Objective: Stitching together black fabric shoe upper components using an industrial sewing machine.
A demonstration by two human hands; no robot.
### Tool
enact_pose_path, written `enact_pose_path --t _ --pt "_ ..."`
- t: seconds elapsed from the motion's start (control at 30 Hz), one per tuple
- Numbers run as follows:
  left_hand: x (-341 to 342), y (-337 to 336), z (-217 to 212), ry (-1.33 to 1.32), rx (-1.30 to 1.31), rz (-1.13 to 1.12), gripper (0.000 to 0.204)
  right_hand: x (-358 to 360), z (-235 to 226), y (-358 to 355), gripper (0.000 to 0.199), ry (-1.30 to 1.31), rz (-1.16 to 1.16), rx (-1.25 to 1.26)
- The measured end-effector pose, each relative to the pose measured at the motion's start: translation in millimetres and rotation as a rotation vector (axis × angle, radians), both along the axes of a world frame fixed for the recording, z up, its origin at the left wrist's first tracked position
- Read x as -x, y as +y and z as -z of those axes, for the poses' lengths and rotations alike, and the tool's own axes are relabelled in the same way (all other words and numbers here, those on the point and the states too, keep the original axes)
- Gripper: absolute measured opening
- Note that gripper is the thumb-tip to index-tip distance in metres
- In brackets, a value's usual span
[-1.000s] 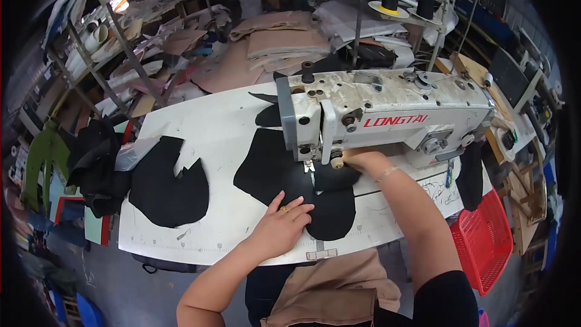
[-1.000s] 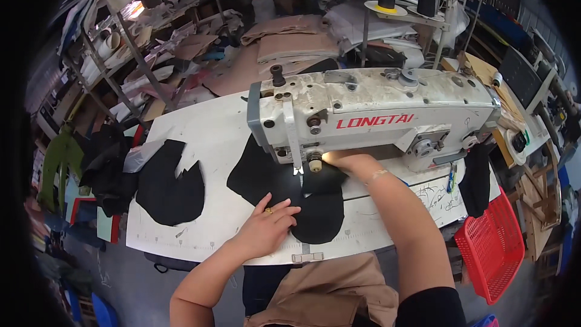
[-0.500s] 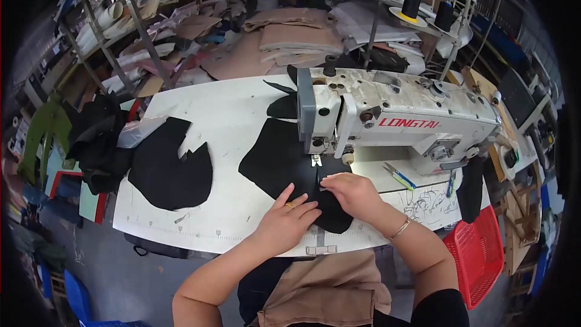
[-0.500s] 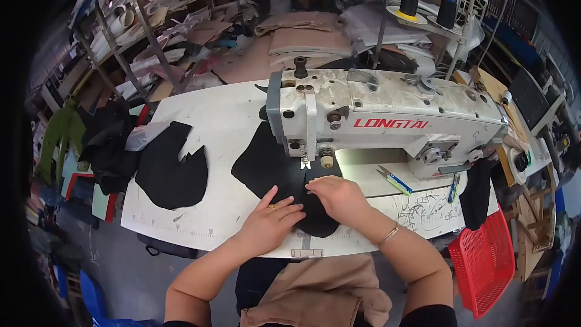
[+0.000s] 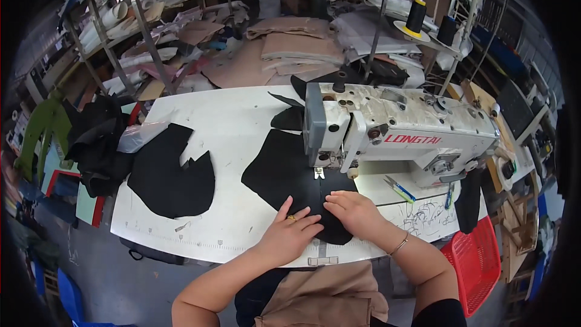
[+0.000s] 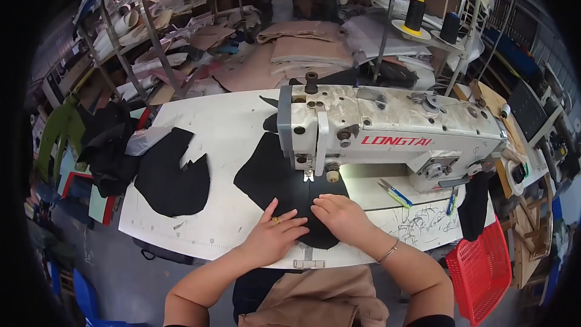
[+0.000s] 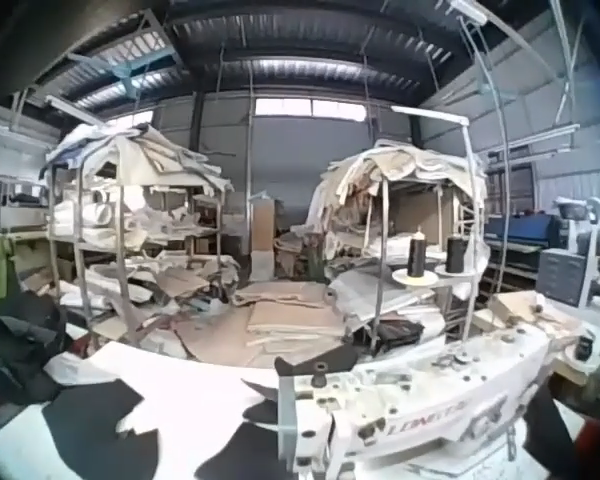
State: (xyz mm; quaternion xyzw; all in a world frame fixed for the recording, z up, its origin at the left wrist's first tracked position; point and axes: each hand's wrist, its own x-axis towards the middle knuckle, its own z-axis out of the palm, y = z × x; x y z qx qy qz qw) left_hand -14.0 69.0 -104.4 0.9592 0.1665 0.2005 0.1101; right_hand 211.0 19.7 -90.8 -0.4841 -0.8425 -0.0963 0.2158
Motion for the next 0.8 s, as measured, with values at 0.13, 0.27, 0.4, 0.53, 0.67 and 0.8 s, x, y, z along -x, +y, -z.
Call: enact_pose_path --t 0.13,0.27,0.4,0.53,0.67,0.8 --pt "-1.0 3.8 -4.4 -0.017 0.140 -0.006 0.033 -7.2 1.7 3.7 0.027 0.075 0.034 0.034" --pt "-8.0 -5.5 -4.1 0.104 -0.024 -0.081 0.036 -4.6 -1.2 3.9 0.026 0.070 0.020 0.039" --pt "-3.7 -0.8 -5.1 0.102 0.193 -0.058 0.038 -6.3 -7.8 2.2 0.024 0.021 0.004 0.041" --pt "-3.0 -2.0 -5.5 0.113 0.179 -0.047 0.038 -10.1 -4.7 4.1 0.023 0.001 -0.005 0.039" --pt "-3.2 -2.7 -6.0 0.092 0.172 -0.053 0.037 -4.3 -6.3 4.0 0.022 0.003 -0.023 0.036" --pt "-1.3 0.3 -4.7 0.118 0.166 -0.053 0.038 -5.0 -8.5 7.3 0.022 -0.033 -0.033 0.045"
